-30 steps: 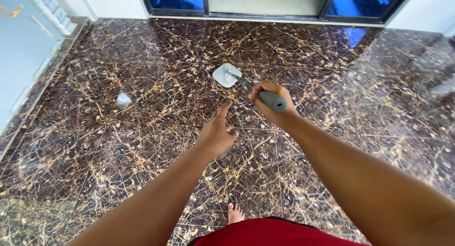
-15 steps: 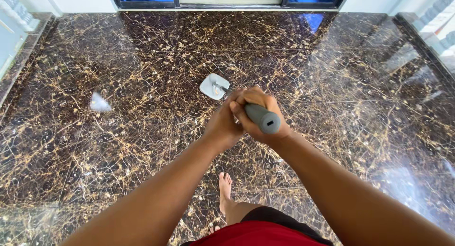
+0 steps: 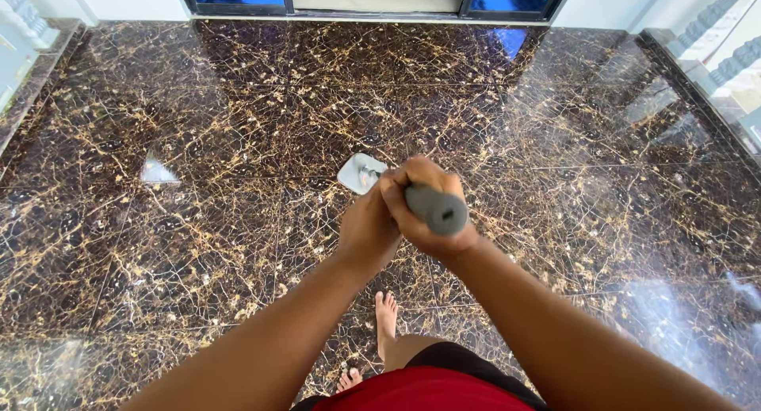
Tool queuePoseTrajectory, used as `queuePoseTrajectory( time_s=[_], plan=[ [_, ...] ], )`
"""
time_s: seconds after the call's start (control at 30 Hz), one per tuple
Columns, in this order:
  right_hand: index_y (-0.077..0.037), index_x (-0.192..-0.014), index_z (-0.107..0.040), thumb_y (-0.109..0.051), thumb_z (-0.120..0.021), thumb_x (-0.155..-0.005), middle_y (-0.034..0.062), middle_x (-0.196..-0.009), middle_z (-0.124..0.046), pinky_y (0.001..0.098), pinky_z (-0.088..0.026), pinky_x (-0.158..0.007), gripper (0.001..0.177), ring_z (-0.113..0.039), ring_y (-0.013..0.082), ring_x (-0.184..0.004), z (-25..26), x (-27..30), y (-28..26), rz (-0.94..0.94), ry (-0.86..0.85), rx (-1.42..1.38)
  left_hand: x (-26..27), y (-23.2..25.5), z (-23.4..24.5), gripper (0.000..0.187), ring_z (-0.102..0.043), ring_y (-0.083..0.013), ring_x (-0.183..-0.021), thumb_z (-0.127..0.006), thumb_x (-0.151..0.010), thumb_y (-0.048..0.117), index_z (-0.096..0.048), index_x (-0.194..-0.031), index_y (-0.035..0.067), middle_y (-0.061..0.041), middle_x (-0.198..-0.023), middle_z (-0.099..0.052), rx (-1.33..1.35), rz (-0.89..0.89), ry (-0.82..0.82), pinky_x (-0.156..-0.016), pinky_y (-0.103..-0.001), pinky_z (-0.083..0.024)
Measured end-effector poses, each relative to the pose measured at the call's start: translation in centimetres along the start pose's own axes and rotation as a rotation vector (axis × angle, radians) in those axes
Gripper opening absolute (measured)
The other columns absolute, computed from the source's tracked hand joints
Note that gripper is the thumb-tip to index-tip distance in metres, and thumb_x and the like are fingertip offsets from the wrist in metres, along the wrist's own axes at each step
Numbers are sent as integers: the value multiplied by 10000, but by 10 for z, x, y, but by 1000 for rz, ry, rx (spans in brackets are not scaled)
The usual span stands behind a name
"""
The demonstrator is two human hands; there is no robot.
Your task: The person mops a tiled floor using a flat mop, moving across the surface while holding the handle with both hands.
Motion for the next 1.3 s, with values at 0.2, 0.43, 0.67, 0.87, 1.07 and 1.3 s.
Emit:
queuePoseTrajectory(
  time_s=[0.2, 0.43, 0.67, 0.87, 1.07, 1.3],
  plan=[
    [-53, -821, -584, -91, -722, -930, 82, -851, -653, 353, -556, -764, 180, -650, 210, -802, -17, 16, 33, 5, -56, 36, -6, -9, 1, 627, -654, -381, -1114, -556, -946, 147, -288, -1513, 158, -109, -1525, -454, -113, 14, -78, -754, -431, -614],
    [-53, -909, -594, -85, -714, -964, 74, -919, -659, 319, -565, -703, 136, -655, 179, -792, -27, -14, 109, 38, -63, 10, -24, -14, 13, 861, -728, -250, -930, -646, -932, 213, -109, -1604, 225, -99, -1622, -320, -126, 301, -240, -628, -303, -618],
    [-51, -951, -608, -58, -738, -917, 71, -957, -677, 336, -561, -766, 134, -666, 188, -856, -31, -45, 190, 18, -217, -86, -70, -32, 10, 828, -680, -350, -1133, -681, -972, 275, -147, -1602, 218, -171, -1557, -428, -35, 277, -202, -943, -436, -573],
    [-52, -895, -627, -59, -755, -910, 86, -893, -671, 354, -547, -715, 129, -657, 189, -810, -44, -77, 243, -141, -441, -114, -106, -42, 5, 834, -685, -311, -1150, -679, -932, 216, -176, -1596, 181, -118, -1500, -542, 24, 283, -121, -962, -421, -577],
    [-145, -942, -633, -51, -660, -883, 51, -1001, -709, 387, -594, -641, 115, -681, 182, -789, -29, -109, 275, -500, -522, -149, -114, -42, 10, 816, -718, -219, -893, -665, -938, 209, -182, -1595, 196, -115, -1499, -522, 2, 391, -126, -718, -310, -622],
    [-134, -928, -632, -62, -687, -891, 58, -1049, -749, 302, -612, -814, 98, -735, 166, -957, -6, -133, 264, -122, -415, 21, -115, -41, 12, 658, -651, -172, -629, -618, -970, 194, -310, -1551, 191, -63, -1402, -628, -50, 481, -150, -465, -268, -485]
  ],
)
Point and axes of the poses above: each hand's wrist, its own x-axis away from the middle knuckle, its own z-axis out of the back of the hand, y = z × x, the point moved 1 cm from there along -x, towards the middle knuckle
